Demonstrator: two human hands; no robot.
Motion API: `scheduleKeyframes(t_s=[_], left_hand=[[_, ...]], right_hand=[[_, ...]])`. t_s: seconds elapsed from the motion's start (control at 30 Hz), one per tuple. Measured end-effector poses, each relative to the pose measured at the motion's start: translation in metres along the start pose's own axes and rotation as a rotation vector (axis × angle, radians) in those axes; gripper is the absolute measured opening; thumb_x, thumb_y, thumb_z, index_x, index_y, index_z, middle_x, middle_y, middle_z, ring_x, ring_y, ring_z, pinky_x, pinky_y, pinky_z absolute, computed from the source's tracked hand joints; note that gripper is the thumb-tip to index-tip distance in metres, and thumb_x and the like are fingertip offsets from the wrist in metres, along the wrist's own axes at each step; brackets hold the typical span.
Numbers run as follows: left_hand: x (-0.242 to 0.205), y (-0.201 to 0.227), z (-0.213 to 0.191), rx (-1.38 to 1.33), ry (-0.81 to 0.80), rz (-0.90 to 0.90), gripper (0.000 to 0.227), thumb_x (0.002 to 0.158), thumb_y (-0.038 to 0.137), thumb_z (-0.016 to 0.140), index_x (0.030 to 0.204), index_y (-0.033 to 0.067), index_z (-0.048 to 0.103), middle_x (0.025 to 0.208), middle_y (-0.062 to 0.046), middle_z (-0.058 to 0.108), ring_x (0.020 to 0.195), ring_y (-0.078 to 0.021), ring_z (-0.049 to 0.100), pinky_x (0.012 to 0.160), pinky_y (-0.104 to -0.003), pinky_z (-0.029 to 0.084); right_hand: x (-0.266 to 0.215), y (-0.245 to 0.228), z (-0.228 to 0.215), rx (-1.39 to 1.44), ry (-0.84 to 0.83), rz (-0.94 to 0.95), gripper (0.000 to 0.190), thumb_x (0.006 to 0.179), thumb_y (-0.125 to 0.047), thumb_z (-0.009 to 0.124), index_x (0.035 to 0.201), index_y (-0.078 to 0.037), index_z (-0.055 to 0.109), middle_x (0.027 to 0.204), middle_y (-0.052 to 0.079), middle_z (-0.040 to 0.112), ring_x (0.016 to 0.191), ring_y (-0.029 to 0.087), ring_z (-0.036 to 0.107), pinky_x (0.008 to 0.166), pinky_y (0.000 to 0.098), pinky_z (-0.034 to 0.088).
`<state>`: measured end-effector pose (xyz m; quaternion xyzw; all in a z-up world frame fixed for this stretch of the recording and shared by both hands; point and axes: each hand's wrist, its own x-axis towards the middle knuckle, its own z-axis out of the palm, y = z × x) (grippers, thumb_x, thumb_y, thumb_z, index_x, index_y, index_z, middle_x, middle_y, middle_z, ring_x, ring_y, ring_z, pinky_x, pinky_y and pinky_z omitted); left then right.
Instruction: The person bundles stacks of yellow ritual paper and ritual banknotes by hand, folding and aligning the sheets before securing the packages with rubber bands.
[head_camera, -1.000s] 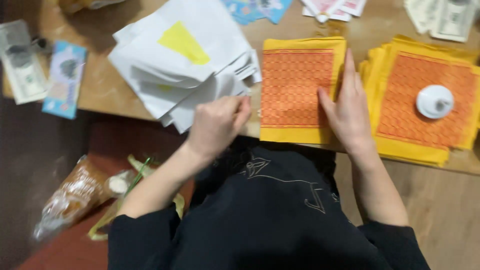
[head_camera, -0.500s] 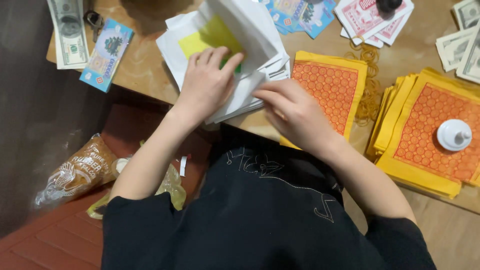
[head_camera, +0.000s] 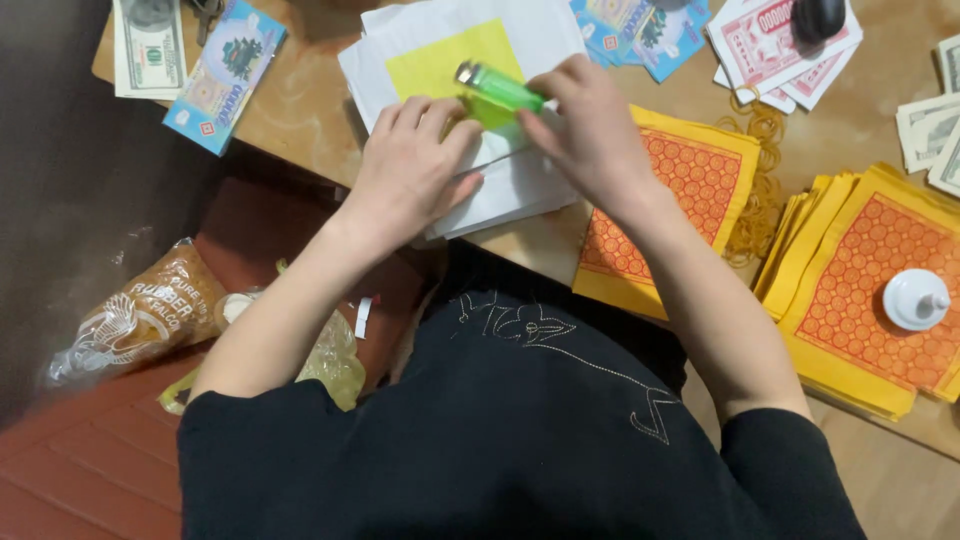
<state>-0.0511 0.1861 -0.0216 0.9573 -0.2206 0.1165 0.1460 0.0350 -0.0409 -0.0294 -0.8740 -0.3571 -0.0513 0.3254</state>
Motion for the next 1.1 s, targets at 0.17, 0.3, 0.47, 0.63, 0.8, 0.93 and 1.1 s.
scheduleKeyframes(t_s=[0.17, 0.3, 0.47, 0.63, 0.8, 0.93, 1.1], left_hand=[[0.007, -0.007, -0.001, 0.068, 0.004, 0.1, 0.045, 0.08, 0.025, 0.081, 0.117, 0.0061, 0.067, 0.114, -0.011, 0.065, 0.105, -0.0302, 0.062, 0.092, -0.043, 0.049], [0.008, -0.019, 0.009, 0.089, -0.02, 0.11, 0.026, 0.081, 0.016, 0.075, 0.105, 0.0076, 0.07, 0.096, -0.008, 0.072, 0.092, -0.0289, 0.07, 0.09, -0.043, 0.052], [0.023, -0.051, 0.007, -0.207, 0.025, -0.046, 0.013, 0.092, 0.014, 0.071, 0.104, 0.0069, 0.072, 0.08, -0.014, 0.07, 0.078, -0.034, 0.071, 0.074, -0.046, 0.056], [0.04, -0.068, -0.02, -0.425, 0.115, -0.042, 0.019, 0.097, 0.01, 0.066, 0.114, 0.0061, 0.071, 0.088, -0.015, 0.071, 0.078, -0.0318, 0.073, 0.071, -0.042, 0.06], [0.064, -0.027, -0.058, 0.069, 0.313, 0.131, 0.011, 0.093, 0.006, 0.071, 0.103, 0.0079, 0.071, 0.09, -0.01, 0.071, 0.08, -0.0283, 0.071, 0.069, -0.041, 0.055], [0.085, 0.039, -0.066, 0.09, 0.331, 0.262, 0.011, 0.087, 0.007, 0.073, 0.097, 0.0084, 0.069, 0.086, -0.007, 0.071, 0.079, -0.0239, 0.072, 0.067, -0.039, 0.055], [0.091, 0.094, -0.064, -0.387, 0.267, 0.589, 0.013, 0.099, 0.007, 0.075, 0.109, 0.0078, 0.066, 0.136, -0.009, 0.071, 0.1, -0.0174, 0.076, 0.071, -0.031, 0.056]], right_hand=[[-0.007, 0.0, -0.021, 0.273, 0.044, 0.187, 0.02, 0.102, -0.014, 0.074, 0.114, 0.001, 0.069, 0.099, 0.01, 0.066, 0.081, 0.017, 0.063, 0.072, 0.0297, 0.051], [-0.024, -0.005, -0.023, 0.543, -0.011, 0.263, 0.022, 0.106, -0.014, 0.072, 0.122, -0.001, 0.066, 0.094, 0.006, 0.067, 0.081, 0.011, 0.06, 0.072, 0.0253, 0.05], [-0.027, -0.011, -0.028, 0.391, -0.079, 0.045, 0.025, 0.1, -0.013, 0.076, 0.121, -0.002, 0.068, 0.104, 0.009, 0.066, 0.087, 0.016, 0.063, 0.074, 0.0292, 0.052], [-0.024, -0.005, -0.006, 0.014, -0.001, -0.127, 0.028, 0.093, -0.014, 0.082, 0.117, -0.004, 0.07, 0.112, 0.012, 0.062, 0.092, 0.025, 0.065, 0.082, 0.0375, 0.055], [-0.024, -0.003, -0.004, -0.159, 0.07, -0.081, 0.041, 0.089, -0.019, 0.084, 0.122, -0.001, 0.067, 0.115, 0.016, 0.058, 0.104, 0.034, 0.06, 0.089, 0.0433, 0.05], [-0.042, 0.025, -0.022, 0.196, 0.183, 0.219, 0.039, 0.097, -0.024, 0.075, 0.128, -0.003, 0.063, 0.122, 0.012, 0.056, 0.111, 0.028, 0.063, 0.095, 0.0397, 0.054], [-0.116, 0.098, -0.036, 0.635, 0.279, 0.392, 0.04, 0.104, -0.028, 0.072, 0.135, -0.006, 0.058, 0.132, 0.01, 0.058, 0.118, 0.024, 0.062, 0.105, 0.0384, 0.053]])
